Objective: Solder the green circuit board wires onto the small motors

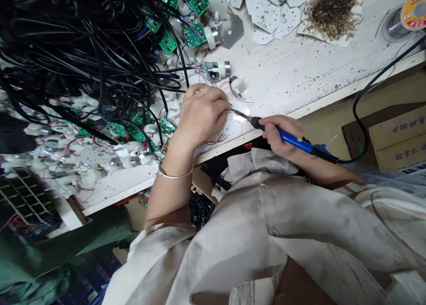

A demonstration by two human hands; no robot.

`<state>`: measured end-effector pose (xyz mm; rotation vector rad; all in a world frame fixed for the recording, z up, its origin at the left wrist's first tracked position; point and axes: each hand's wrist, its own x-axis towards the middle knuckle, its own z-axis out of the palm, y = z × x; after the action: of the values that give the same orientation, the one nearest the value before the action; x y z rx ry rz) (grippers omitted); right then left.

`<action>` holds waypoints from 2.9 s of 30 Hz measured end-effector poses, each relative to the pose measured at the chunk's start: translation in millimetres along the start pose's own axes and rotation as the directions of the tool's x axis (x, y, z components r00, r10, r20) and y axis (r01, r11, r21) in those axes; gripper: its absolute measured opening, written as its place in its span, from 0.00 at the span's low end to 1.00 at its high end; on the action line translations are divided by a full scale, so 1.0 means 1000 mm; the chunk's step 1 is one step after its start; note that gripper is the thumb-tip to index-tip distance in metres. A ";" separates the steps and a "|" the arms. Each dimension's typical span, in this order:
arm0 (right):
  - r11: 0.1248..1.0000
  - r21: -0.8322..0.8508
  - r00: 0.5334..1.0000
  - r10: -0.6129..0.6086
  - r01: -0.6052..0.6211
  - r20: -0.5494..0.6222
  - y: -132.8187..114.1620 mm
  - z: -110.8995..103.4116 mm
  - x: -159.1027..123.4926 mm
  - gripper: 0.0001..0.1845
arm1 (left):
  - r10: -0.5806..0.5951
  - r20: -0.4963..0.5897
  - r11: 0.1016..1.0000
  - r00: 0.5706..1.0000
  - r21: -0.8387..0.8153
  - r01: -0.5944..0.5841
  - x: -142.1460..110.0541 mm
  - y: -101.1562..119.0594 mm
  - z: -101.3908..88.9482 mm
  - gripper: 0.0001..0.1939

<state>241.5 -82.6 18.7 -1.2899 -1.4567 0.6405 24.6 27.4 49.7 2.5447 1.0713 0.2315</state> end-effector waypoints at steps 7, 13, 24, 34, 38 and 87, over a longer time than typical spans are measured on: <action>0.994 0.015 0.994 0.106 -0.107 0.032 -0.003 -0.005 -0.001 0.17 | -0.015 0.006 1.000 1.000 0.001 0.015 0.001 0.001 0.000 0.09; 0.999 0.005 0.999 0.051 -0.050 -0.009 -0.003 -0.002 0.001 0.15 | 0.012 -0.025 0.999 1.000 0.048 -0.011 0.000 -0.001 0.003 0.09; 1.000 -0.008 1.000 -0.018 0.018 -0.006 0.006 -0.001 -0.001 0.15 | -0.021 -0.033 0.999 0.999 -0.028 0.020 0.001 -0.001 0.004 0.08; 0.982 0.185 0.992 -0.003 0.027 -0.127 0.023 -0.016 -0.019 0.10 | -0.010 -0.054 1.000 0.998 0.020 0.011 -0.001 -0.005 0.011 0.10; 0.966 0.248 0.963 0.000 0.069 -0.269 0.022 -0.030 -0.013 0.10 | 0.029 -0.079 0.995 0.996 0.095 -0.022 -0.003 -0.006 0.015 0.11; 0.844 -0.388 0.913 -0.254 0.370 0.318 0.037 -0.019 0.043 0.18 | -0.118 -0.289 0.970 0.950 -0.238 0.048 0.052 0.003 0.007 0.07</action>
<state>278.2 -36.9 7.0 -1.2905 -2.0658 0.2621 64.9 60.6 44.7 2.2989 1.1814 0.6978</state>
